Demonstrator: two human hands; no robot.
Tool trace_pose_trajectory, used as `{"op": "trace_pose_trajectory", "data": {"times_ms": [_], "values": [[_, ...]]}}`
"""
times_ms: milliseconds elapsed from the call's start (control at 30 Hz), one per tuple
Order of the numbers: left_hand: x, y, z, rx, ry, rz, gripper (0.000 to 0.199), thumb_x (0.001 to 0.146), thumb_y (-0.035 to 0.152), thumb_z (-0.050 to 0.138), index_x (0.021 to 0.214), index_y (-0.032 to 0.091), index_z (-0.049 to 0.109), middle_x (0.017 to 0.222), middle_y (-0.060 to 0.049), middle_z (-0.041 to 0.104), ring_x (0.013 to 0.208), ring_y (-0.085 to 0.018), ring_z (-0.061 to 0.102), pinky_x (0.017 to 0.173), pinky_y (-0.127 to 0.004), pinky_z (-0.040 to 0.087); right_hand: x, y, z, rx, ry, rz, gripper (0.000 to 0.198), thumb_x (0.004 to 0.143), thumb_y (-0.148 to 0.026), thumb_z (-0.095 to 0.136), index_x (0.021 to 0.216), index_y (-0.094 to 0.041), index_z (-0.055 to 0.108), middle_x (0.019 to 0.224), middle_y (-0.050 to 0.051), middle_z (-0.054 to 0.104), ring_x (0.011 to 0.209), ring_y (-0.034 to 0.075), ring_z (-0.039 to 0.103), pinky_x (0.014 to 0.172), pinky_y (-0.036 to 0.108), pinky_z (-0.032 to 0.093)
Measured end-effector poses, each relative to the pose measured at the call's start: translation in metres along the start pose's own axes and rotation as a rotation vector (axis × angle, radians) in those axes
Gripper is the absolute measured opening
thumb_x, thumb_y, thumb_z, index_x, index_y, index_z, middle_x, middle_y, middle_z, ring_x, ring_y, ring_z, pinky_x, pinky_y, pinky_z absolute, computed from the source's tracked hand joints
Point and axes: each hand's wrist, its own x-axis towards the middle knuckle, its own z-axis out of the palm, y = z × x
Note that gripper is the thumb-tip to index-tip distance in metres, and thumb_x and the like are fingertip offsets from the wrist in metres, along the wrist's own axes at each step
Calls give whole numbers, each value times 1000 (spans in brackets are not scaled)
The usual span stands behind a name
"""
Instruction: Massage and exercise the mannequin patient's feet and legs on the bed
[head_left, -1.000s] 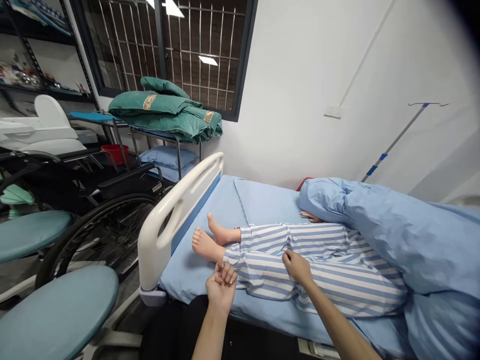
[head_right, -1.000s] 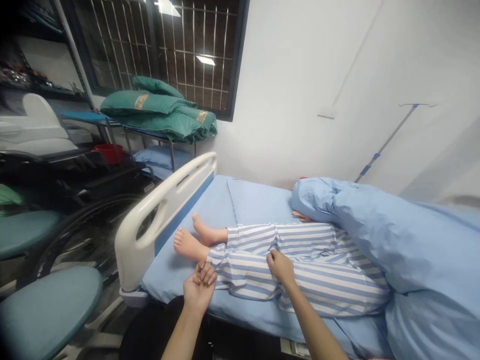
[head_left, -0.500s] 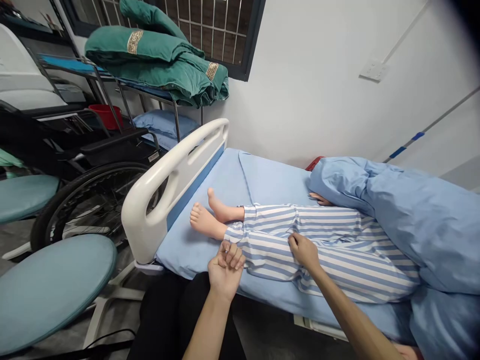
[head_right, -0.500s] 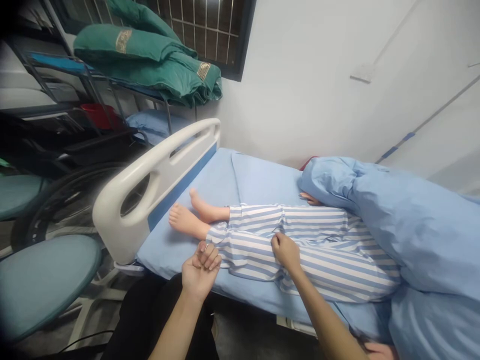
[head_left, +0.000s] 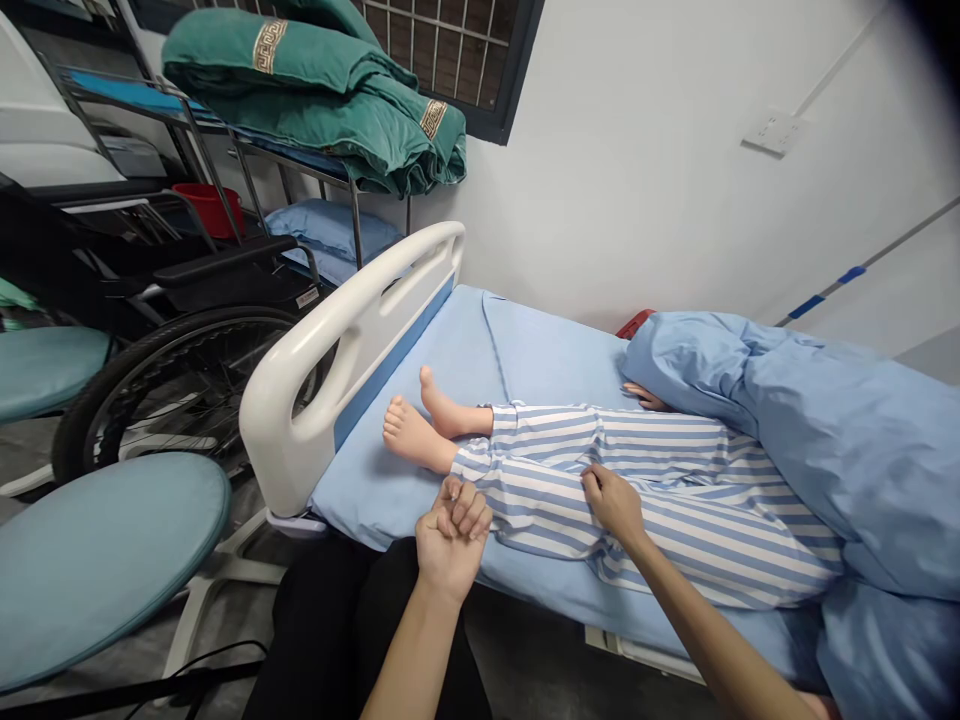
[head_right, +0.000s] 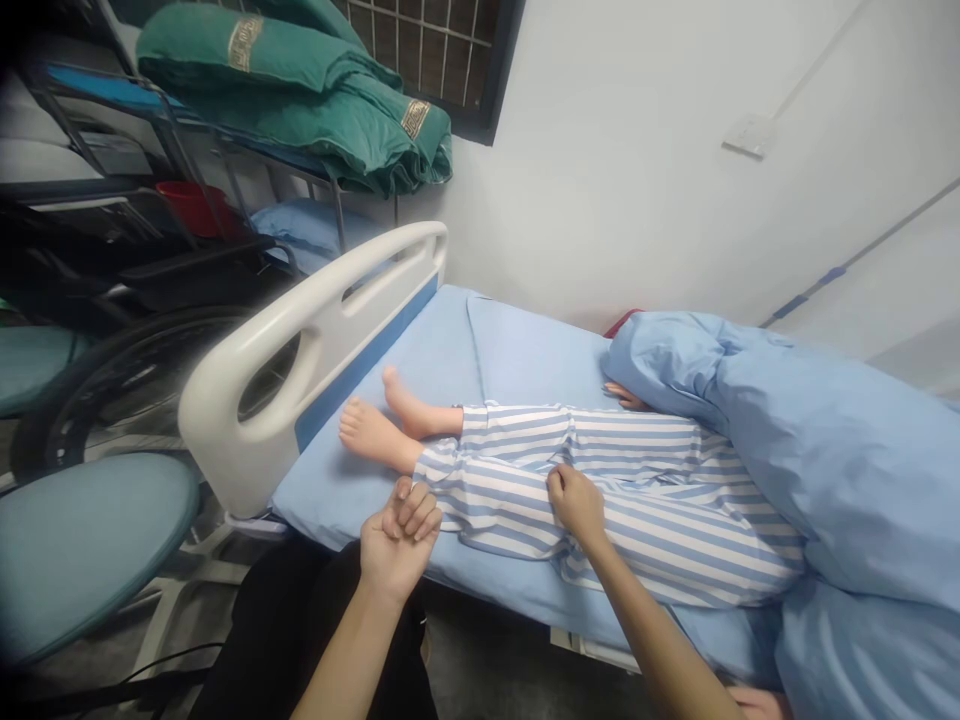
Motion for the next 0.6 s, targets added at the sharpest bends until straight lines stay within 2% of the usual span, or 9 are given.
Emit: {"op": "trace_pose_trajectory", "data": {"times_ms": [367,600], "values": [[-1,-1,0,24,-3,32,36,33,-2,36,63,17,41,56,4,20,45,-5,24,43,-18,22,-1,-1,-1,22,9,9,28,83,-27,34,79,-22,61,77,1,61,69,13,48,57,24,23],[2,-3,-4,57,3,65,28,45,-3,46,65,17,43,59,4,28,52,-6,31,49,-18,28,-2,-1,-1,36,6,4,29,83,-27,33,80,-21,61,78,2,62,70,14,49,57,24,23]]}}
